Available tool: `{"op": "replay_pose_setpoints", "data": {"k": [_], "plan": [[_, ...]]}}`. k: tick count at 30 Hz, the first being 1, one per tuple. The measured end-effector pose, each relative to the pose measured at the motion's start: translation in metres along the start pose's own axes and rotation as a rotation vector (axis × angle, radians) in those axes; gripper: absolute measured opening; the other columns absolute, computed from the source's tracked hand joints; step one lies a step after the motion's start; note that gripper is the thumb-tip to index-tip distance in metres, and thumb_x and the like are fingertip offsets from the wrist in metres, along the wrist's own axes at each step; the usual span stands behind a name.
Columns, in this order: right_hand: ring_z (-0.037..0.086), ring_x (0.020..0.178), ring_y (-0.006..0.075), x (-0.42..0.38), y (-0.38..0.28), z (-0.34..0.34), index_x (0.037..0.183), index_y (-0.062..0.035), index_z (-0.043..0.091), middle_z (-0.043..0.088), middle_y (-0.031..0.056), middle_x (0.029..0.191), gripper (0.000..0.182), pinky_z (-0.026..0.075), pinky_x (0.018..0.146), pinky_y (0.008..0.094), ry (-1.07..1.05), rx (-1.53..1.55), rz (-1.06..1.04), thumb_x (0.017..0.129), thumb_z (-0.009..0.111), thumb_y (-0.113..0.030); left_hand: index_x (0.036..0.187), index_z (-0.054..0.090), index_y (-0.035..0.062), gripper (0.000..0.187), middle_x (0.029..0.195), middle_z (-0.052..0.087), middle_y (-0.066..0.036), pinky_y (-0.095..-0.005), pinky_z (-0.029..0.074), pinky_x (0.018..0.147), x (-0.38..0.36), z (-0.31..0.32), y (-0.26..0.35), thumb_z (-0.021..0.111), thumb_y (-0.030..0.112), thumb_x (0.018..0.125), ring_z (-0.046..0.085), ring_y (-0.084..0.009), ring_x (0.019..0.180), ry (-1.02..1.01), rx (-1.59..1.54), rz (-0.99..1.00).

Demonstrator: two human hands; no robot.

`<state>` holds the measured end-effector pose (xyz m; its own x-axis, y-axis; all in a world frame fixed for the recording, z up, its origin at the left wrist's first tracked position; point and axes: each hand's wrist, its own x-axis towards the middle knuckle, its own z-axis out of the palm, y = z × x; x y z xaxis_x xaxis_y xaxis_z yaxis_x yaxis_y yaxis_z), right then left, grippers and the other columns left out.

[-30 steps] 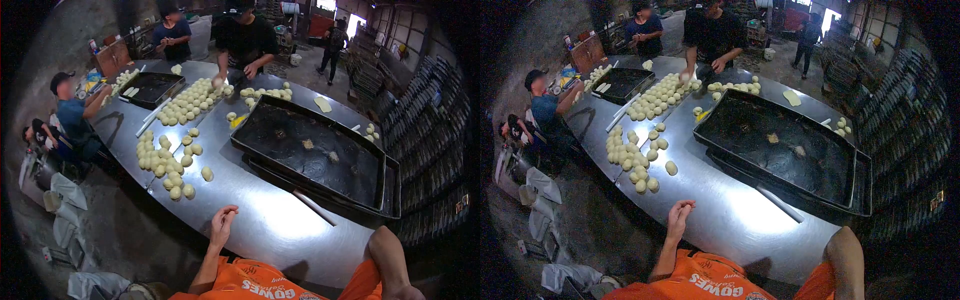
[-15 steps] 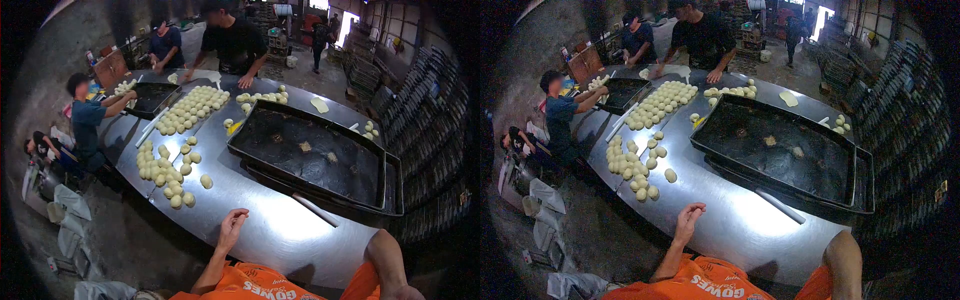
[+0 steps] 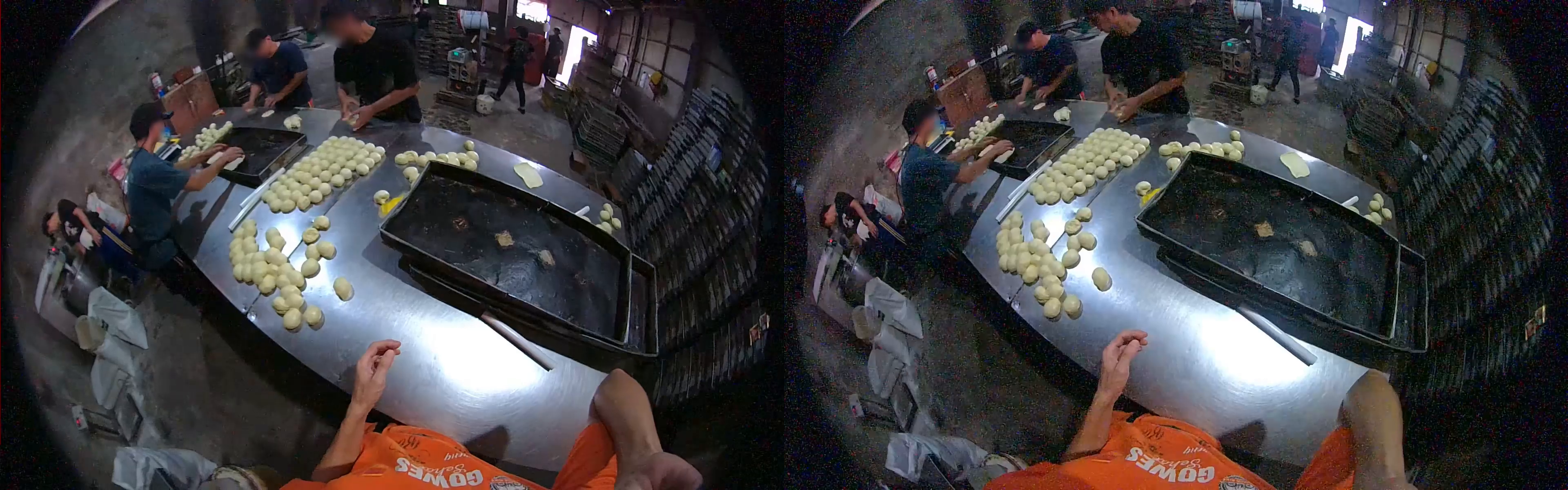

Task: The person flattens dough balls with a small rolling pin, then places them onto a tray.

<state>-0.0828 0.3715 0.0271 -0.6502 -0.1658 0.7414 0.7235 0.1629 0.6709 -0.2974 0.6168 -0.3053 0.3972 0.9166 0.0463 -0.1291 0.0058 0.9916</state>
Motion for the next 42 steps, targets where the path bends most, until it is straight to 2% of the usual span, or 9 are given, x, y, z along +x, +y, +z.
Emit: {"op": "replay_pose_setpoints", "data": {"k": [1,5,7,8,13,26,32,38,42], "plan": [[0.046,0.088,0.0153,-0.001,-0.003,0.023,0.126,0.0062,0.057,0.054,0.0074,0.1,0.036,0.044,0.068,0.0248,0.209,-0.161,0.02,0.1,0.046,-0.016,0.116,0.065,0.0036,0.027,0.107,0.066,-0.004,-0.0263,0.045,0.087,-0.002,-0.001,0.001,0.059,0.025,0.101,0.06,-0.0127,0.1,0.018,-0.017,0.002],[0.046,0.089,0.0154,-0.003,-0.006,0.025,0.125,0.0051,0.058,0.052,0.0069,0.101,0.035,0.045,0.069,0.026,0.157,-0.141,0.014,0.099,0.046,-0.013,0.115,0.066,0.003,0.028,0.107,0.066,-0.005,-0.0269,0.045,0.09,-0.006,-0.005,0.002,0.059,0.026,0.101,0.061,-0.0134,0.102,0.06,-0.048,0.01],[0.047,0.089,0.0158,-0.005,-0.006,0.031,0.121,0.0027,0.06,0.052,0.0069,0.102,0.031,0.047,0.073,0.0266,0.242,-0.152,-0.025,0.098,0.046,-0.011,0.115,0.065,0.0023,0.028,0.11,0.066,-0.006,-0.0303,0.046,0.093,-0.008,-0.008,0.0,0.057,0.025,0.101,0.061,-0.0155,0.103,0.068,-0.034,0.0],[0.047,0.089,0.0158,-0.005,-0.008,0.034,0.121,0.0027,0.06,0.052,0.0069,0.102,0.031,0.047,0.073,0.0266,0.241,-0.149,-0.024,0.098,0.046,-0.011,0.115,0.065,0.0016,0.028,0.113,0.066,-0.007,-0.0337,0.047,0.096,-0.009,-0.009,0.0,0.055,0.023,0.101,0.062,-0.0176,0.105,0.07,-0.018,-0.012],[0.05,0.092,0.0184,-0.004,-0.017,0.044,0.11,0.001,0.061,0.055,0.0103,0.106,0.023,0.05,0.081,0.0297,0.237,-0.112,-0.012,0.097,0.046,-0.01,0.114,0.065,0.0018,0.027,0.112,0.066,-0.007,-0.033,0.047,0.095,-0.012,-0.011,0.001,0.056,0.023,0.101,0.062,-0.0175,0.105,0.073,-0.029,-0.022],[0.047,0.096,0.0191,-0.026,-0.017,0.06,0.117,0.0047,0.059,0.05,0.008,0.109,0.031,0.05,0.08,0.0341,0.141,-0.102,0.025,0.096,0.048,-0.014,0.114,0.066,0.0024,0.027,0.112,0.066,-0.007,-0.0332,0.049,0.095,-0.01,-0.011,0.0,0.058,0.024,0.1,0.062,-0.0169,0.104,0.047,0.003,-0.066],[0.046,0.095,0.02,-0.045,-0.01,0.064,0.101,0.0042,0.053,0.042,0.0064,0.109,0.018,0.052,0.081,0.0355,0.148,-0.07,0.084,0.096,0.048,-0.012,0.115,0.065,0.0017,0.028,0.112,0.066,-0.008,-0.0335,0.049,0.094,0.002,-0.007,-0.002,0.057,0.024,0.1,0.062,-0.0175,0.104,0.051,0.037,-0.075],[0.046,0.092,0.0188,-0.063,-0.006,0.063,0.1,-0.0016,0.055,0.041,0.006,0.109,0.015,0.051,0.079,0.0333,0.137,-0.173,0.185,0.096,0.048,-0.015,0.115,0.065,0.0007,0.028,0.111,0.067,-0.008,-0.0321,0.047,0.095,0.02,0.011,-0.003,0.056,0.023,0.101,0.062,-0.0166,0.104,-0.017,0.039,-0.098],[0.043,0.088,0.0177,-0.066,0.002,0.06,0.101,-0.0034,0.052,0.039,0.0059,0.108,0.014,0.049,0.075,0.0316,0.167,-0.192,0.143,0.095,0.047,-0.015,0.117,0.065,0.0012,0.027,0.111,0.067,-0.007,-0.0279,0.046,0.093,0.031,0.025,0.001,0.057,0.02,0.1,0.062,-0.0144,0.103,-0.085,0.061,-0.085]]}}
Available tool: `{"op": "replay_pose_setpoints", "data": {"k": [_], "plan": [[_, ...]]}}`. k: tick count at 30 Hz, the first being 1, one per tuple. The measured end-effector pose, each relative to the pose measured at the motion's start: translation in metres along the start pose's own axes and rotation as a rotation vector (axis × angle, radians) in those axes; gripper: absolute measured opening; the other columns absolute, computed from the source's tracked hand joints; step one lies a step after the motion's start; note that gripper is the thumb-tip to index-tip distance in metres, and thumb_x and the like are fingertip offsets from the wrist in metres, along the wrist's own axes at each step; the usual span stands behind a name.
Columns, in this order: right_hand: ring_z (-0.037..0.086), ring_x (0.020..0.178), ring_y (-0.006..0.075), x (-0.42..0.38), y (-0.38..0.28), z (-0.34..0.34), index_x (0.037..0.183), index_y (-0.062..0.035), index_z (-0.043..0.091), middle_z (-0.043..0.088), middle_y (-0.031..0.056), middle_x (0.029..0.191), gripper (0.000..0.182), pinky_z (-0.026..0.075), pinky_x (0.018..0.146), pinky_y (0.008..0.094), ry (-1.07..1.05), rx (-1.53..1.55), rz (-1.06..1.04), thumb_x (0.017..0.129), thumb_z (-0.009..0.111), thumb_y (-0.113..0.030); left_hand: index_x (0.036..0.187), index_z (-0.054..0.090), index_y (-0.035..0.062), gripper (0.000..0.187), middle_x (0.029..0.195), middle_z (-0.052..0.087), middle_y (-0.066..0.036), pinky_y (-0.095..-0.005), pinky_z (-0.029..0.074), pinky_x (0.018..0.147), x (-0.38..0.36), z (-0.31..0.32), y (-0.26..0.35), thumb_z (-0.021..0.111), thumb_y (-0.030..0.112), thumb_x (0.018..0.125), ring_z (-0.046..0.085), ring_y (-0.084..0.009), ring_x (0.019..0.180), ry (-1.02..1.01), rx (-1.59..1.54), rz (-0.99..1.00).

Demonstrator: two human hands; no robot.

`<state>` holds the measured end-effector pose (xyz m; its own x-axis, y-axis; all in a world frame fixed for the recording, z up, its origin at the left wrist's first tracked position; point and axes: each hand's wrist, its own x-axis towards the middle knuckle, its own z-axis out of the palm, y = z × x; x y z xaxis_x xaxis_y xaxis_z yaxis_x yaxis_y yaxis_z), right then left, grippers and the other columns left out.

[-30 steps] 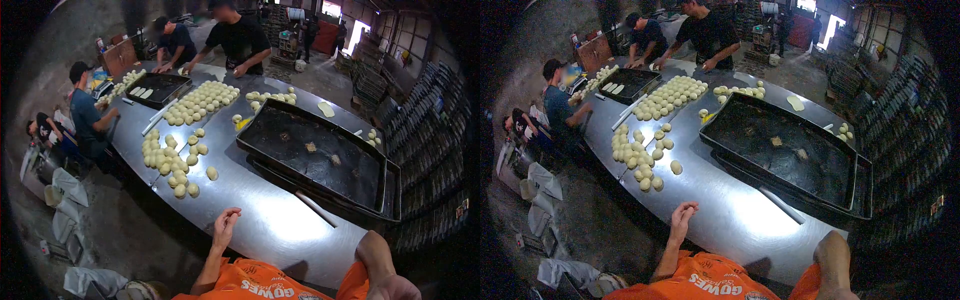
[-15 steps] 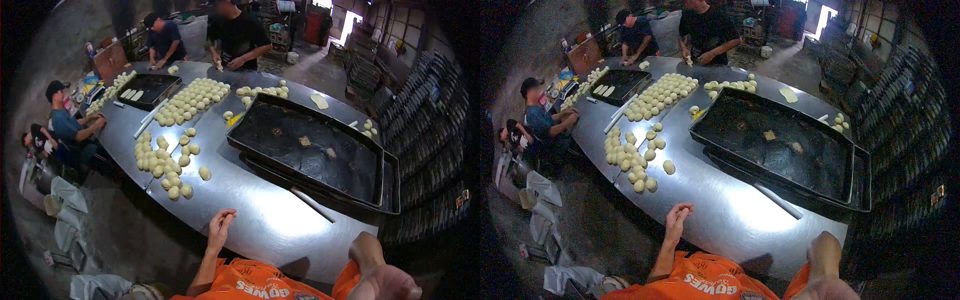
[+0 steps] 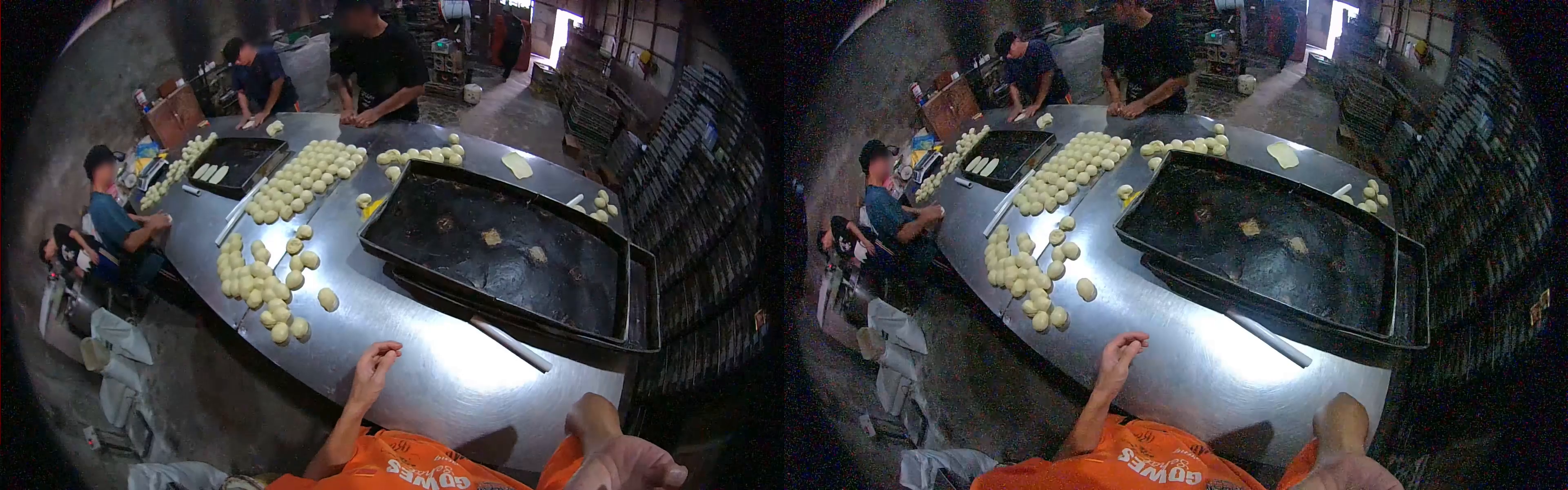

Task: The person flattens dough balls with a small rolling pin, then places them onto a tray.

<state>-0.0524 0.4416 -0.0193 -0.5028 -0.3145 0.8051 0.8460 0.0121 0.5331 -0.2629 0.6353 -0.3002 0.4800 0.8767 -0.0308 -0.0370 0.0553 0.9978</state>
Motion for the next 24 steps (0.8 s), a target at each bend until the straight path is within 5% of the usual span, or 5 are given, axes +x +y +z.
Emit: {"op": "replay_pose_setpoints", "data": {"k": [15,24], "plan": [[0.042,0.085,0.0162,0.023,-0.01,-0.004,0.107,-0.0058,0.048,0.037,0.0049,0.105,0.016,0.048,0.07,0.0321,-0.019,0.001,0.029,0.093,0.046,-0.015,0.119,0.064,0.0024,0.028,0.116,0.066,-0.007,-0.0288,0.045,0.094,-0.01,-0.001,0.007,0.058,0.022,0.101,0.061,-0.0148,0.106,-0.056,0.002,-0.006],[0.044,0.085,0.0167,0.041,-0.024,-0.01,0.095,-0.0051,0.055,0.044,0.0055,0.099,0.022,0.047,0.073,0.0325,0.078,0.059,0.051,0.1,0.042,-0.023,0.117,0.065,0.0022,0.028,0.112,0.067,-0.006,-0.0283,0.045,0.093,-0.029,-0.015,0.003,0.058,0.024,0.101,0.06,-0.0143,0.104,0.051,-0.052,0.035]]}}
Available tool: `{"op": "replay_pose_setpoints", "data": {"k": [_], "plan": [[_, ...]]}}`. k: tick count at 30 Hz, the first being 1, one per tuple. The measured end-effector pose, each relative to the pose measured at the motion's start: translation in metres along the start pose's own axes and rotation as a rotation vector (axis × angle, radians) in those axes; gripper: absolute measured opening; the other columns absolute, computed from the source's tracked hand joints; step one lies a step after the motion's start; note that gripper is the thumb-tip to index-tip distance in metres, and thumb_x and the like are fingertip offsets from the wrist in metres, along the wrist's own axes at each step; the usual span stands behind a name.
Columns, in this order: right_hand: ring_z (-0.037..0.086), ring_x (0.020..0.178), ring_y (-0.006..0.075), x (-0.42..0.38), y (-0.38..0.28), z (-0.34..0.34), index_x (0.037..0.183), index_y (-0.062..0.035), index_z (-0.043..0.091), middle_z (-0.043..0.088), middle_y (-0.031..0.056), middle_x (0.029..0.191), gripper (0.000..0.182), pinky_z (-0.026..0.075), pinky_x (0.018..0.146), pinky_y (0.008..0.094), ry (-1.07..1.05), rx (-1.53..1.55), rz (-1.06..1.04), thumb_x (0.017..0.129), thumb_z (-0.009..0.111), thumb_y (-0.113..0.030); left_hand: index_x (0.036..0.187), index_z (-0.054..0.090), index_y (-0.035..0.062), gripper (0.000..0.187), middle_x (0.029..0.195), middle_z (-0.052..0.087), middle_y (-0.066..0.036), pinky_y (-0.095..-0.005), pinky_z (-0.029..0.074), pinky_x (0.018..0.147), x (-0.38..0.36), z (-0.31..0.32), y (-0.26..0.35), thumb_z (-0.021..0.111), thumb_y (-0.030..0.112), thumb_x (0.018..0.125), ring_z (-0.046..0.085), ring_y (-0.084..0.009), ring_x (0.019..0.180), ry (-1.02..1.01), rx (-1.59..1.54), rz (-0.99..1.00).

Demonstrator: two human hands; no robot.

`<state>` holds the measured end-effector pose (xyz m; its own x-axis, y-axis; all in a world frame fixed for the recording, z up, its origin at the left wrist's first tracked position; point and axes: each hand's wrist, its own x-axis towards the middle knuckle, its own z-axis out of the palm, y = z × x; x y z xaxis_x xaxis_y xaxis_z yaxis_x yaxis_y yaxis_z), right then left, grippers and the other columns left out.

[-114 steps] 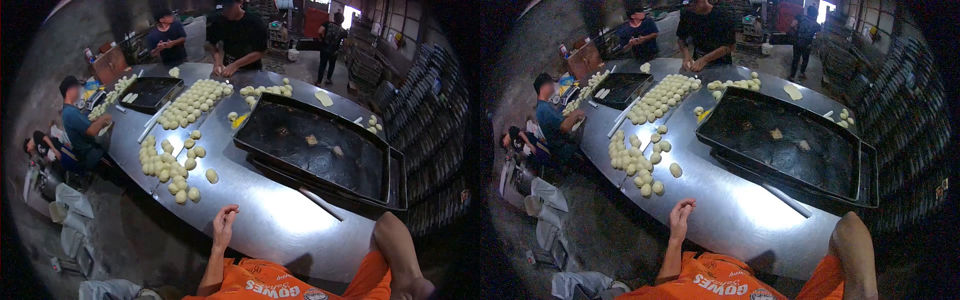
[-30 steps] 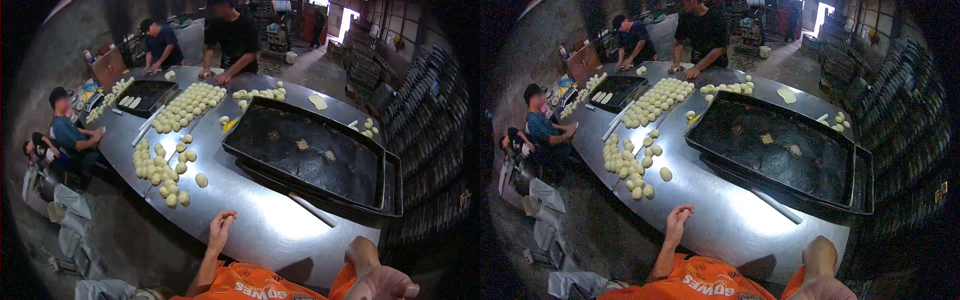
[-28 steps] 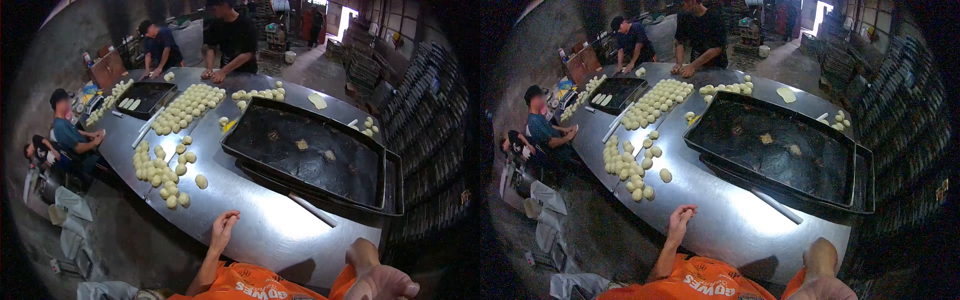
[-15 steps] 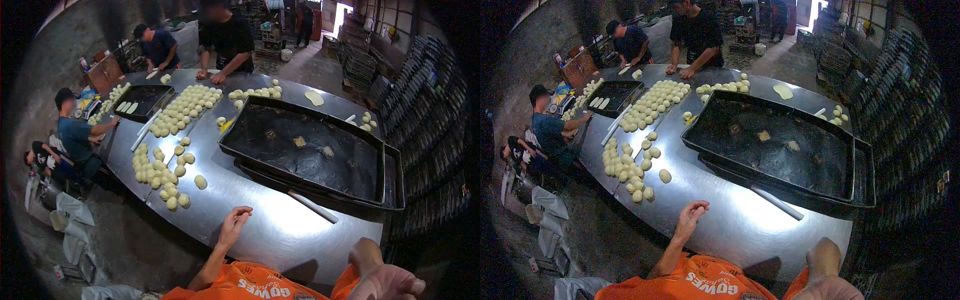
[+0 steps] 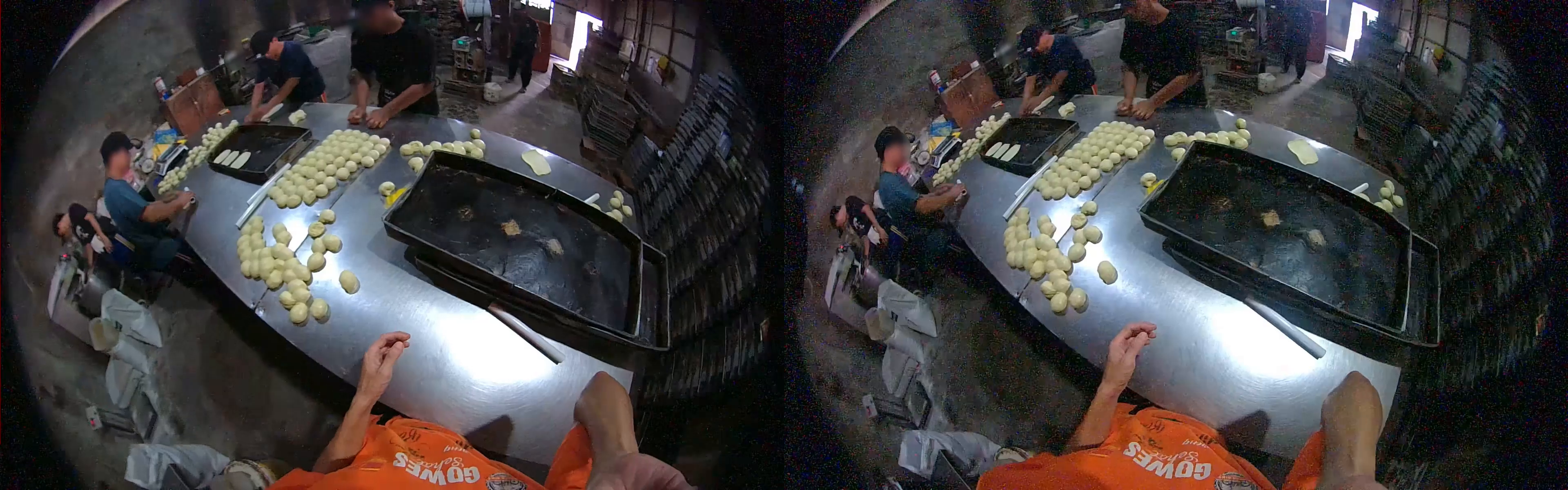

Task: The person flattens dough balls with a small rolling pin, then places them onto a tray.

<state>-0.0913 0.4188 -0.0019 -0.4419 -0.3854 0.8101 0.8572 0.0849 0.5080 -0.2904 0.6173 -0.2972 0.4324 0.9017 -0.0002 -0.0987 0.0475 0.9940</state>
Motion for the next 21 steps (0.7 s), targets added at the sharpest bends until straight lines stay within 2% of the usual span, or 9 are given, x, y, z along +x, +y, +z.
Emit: {"op": "replay_pose_setpoints", "data": {"k": [3,5,6,9,16,18,21], "plan": [[0.044,0.086,0.0161,0.003,-0.006,-0.006,0.096,-0.0045,0.055,0.047,0.0056,0.099,0.025,0.046,0.074,0.0322,0.033,0.092,0.024,0.102,0.045,-0.027,0.117,0.065,0.0018,0.028,0.109,0.066,-0.006,-0.0284,0.045,0.093,-0.006,-0.004,0.0,0.058,0.024,0.101,0.06,-0.0141,0.103,0.011,-0.004,-0.002],[0.043,0.087,0.0153,-0.002,-0.012,-0.01,0.099,-0.003,0.056,0.047,0.0045,0.105,0.027,0.045,0.074,0.0312,-0.098,0.061,0.042,0.102,0.049,-0.029,0.117,0.065,0.0013,0.028,0.107,0.066,-0.006,-0.0285,0.045,0.093,-0.007,-0.006,-0.002,0.058,0.023,0.101,0.06,-0.0139,0.103,0.038,-0.044,-0.009],[0.043,0.087,0.0153,-0.005,-0.013,-0.009,0.099,-0.003,0.056,0.047,0.0045,0.105,0.027,0.045,0.074,0.0312,-0.095,0.064,0.034,0.102,0.049,-0.029,0.117,0.065,0.0013,0.028,0.107,0.066,-0.006,-0.0285,0.045,0.093,-0.008,-0.006,-0.003,0.058,0.023,0.101,0.06,-0.0139,0.103,0.039,-0.051,-0.002],[0.04,0.088,0.0149,-0.014,-0.016,-0.007,0.107,0.0007,0.056,0.042,0.0039,0.109,0.024,0.041,0.072,0.0309,-0.131,0.125,0.088,0.1,0.054,-0.022,0.116,0.066,0.001,0.027,0.106,0.066,-0.005,-0.0287,0.045,0.093,-0.01,-0.01,-0.003,0.058,0.022,0.101,0.06,-0.0137,0.102,0.075,-0.038,-0.018],[0.04,0.087,0.0157,-0.016,-0.018,0.006,0.106,0.0036,0.055,0.041,0.0044,0.106,0.02,0.041,0.071,0.032,-0.139,0.205,0.116,0.099,0.052,-0.014,0.116,0.066,0.0011,0.025,0.107,0.066,-0.005,-0.0287,0.045,0.094,-0.008,-0.008,-0.004,0.058,0.02,0.101,0.061,-0.0138,0.102,0.076,-0.07,-0.012],[0.044,0.089,0.0174,-0.02,-0.018,0.013,0.101,0.0047,0.054,0.041,0.0051,0.104,0.014,0.045,0.073,0.0336,-0.098,0.22,0.123,0.097,0.051,-0.008,0.116,0.065,0.001,0.025,0.107,0.066,-0.005,-0.0287,0.045,0.094,-0.006,-0.008,-0.005,0.058,0.019,0.101,0.061,-0.0139,0.102,0.073,-0.071,-0.022],[0.048,0.09,0.0194,-0.025,-0.019,0.013,0.098,0.0053,0.052,0.04,0.0057,0.102,0.012,0.051,0.076,0.0356,-0.152,0.243,0.125,0.096,0.051,-0.006,0.116,0.065,0.0008,0.025,0.108,0.066,-0.005,-0.0289,0.046,0.094,-0.004,-0.006,-0.005,0.058,0.019,0.101,0.061,-0.0141,0.102,0.061,-0.059,-0.028]]}}
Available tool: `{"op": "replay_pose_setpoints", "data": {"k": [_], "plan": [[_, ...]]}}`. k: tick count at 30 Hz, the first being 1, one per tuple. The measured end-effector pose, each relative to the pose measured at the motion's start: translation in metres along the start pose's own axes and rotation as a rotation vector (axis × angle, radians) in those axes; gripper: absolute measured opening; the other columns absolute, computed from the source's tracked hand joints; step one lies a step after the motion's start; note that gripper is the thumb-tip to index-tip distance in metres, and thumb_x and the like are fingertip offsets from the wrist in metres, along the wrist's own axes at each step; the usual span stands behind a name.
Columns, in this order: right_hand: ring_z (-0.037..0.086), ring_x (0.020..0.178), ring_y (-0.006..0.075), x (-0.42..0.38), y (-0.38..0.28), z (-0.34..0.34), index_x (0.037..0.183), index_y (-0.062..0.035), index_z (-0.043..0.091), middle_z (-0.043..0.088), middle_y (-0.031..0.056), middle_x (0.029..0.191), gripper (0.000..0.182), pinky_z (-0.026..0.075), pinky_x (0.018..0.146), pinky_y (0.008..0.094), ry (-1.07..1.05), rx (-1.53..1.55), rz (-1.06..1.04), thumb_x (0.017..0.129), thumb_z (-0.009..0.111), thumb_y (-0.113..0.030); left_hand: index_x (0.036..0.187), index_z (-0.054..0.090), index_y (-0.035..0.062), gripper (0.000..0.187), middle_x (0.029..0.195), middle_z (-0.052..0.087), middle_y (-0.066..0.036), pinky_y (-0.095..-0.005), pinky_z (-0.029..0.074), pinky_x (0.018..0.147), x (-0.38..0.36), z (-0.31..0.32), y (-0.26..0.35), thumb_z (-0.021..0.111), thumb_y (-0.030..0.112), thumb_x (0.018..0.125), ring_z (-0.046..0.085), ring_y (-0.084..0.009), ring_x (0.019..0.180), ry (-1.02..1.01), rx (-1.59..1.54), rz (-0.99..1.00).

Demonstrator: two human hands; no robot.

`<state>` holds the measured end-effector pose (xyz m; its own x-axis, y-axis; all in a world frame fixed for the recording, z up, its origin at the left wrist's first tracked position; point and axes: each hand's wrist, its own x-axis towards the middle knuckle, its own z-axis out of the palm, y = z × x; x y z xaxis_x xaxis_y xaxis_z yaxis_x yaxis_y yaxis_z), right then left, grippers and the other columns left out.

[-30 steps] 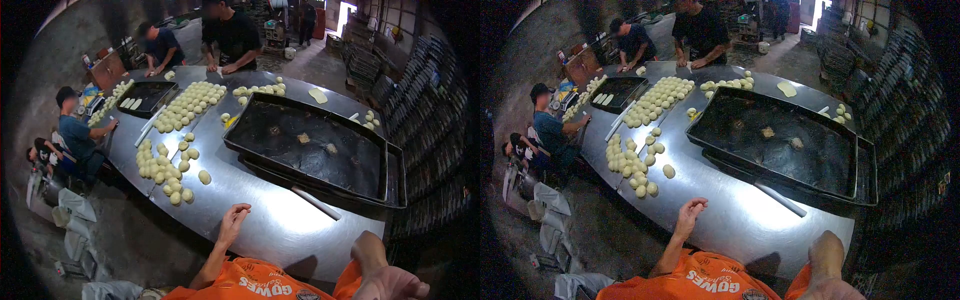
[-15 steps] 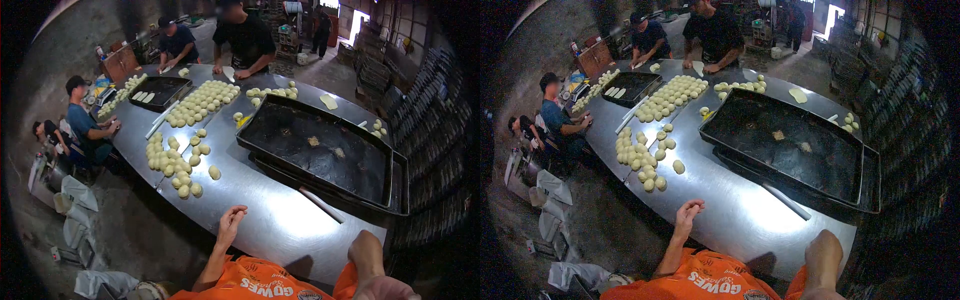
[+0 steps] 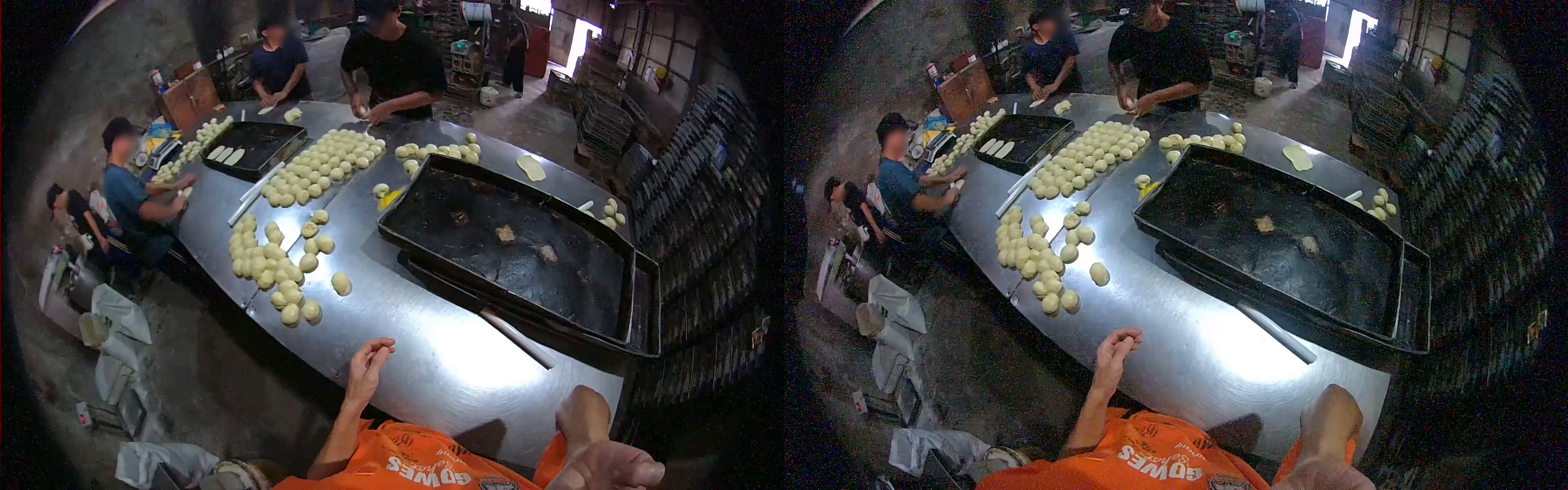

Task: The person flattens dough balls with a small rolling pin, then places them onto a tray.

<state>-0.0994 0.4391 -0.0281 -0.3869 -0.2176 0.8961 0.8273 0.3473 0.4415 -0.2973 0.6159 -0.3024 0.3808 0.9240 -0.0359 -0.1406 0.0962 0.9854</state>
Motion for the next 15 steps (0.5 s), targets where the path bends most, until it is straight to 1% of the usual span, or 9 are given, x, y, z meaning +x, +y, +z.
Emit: {"op": "replay_pose_setpoints", "data": {"k": [1,3,7,13,15], "plan": [[0.048,0.09,0.0194,-0.0008,0.0017,0.001,0.098,0.0053,0.052,0.04,0.0057,0.102,0.012,0.051,0.076,0.0356,-0.002,-0.003,0.001,0.096,0.051,-0.006,0.117,0.065,0.0006,0.026,0.109,0.066,-0.005,-0.0291,0.046,0.094,0.0009,0.0002,0.0009,0.058,0.019,0.101,0.061,-0.0144,0.103,0.006,0.005,-0.001],[0.051,0.091,0.0209,-0.0019,0.0054,0.0035,0.096,0.0056,0.052,0.04,0.0061,0.102,0.013,0.055,0.079,0.037,0.017,-0.001,-0.006,0.096,0.051,-0.007,0.117,0.065,0.0004,0.026,0.11,0.066,-0.006,-0.0293,0.046,0.094,0.0022,-0.0002,0.0004,0.058,0.019,0.101,0.061,-0.0146,0.103,0.012,0.012,-0.006],[0.05,0.09,0.0204,-0.005,0.0061,0.004,0.097,0.0051,0.052,0.04,0.0061,0.101,0.013,0.054,0.076,0.0365,-0.011,0.014,0.009,0.096,0.052,-0.008,0.117,0.065,-0.0005,0.027,0.112,0.067,-0.008,-0.0297,0.047,0.094,0.0046,0.0016,0.0022,0.058,0.02,0.101,0.062,-0.016,0.103,0.012,0.029,-0.008],[0.049,0.085,0.0197,-0.0098,0.007,0.0048,0.095,0.0041,0.051,0.04,0.0057,0.099,0.012,0.053,0.073,0.0359,0.036,-0.011,0.008,0.096,0.053,-0.007,0.117,0.065,-0.0016,0.028,0.111,0.066,-0.008,-0.0302,0.047,0.095,0.0074,0.0059,0.0066,0.058,0.019,0.1,0.062,-0.0169,0.104,-0.001,0.047,-0.039],[0.048,0.082,0.0193,-0.0108,0.0079,0.0047,0.092,0.0031,0.049,0.039,0.0056,0.098,0.012,0.053,0.073,0.0372,0.086,0.027,-0.009,0.095,0.053,-0.007,0.117,0.065,-0.0017,0.028,0.11,0.066,-0.008,-0.0304,0.047,0.095,0.0081,0.0063,0.0058,0.058,0.019,0.1,0.062,-0.0169,0.104,-0.009,0.042,-0.038]]}}
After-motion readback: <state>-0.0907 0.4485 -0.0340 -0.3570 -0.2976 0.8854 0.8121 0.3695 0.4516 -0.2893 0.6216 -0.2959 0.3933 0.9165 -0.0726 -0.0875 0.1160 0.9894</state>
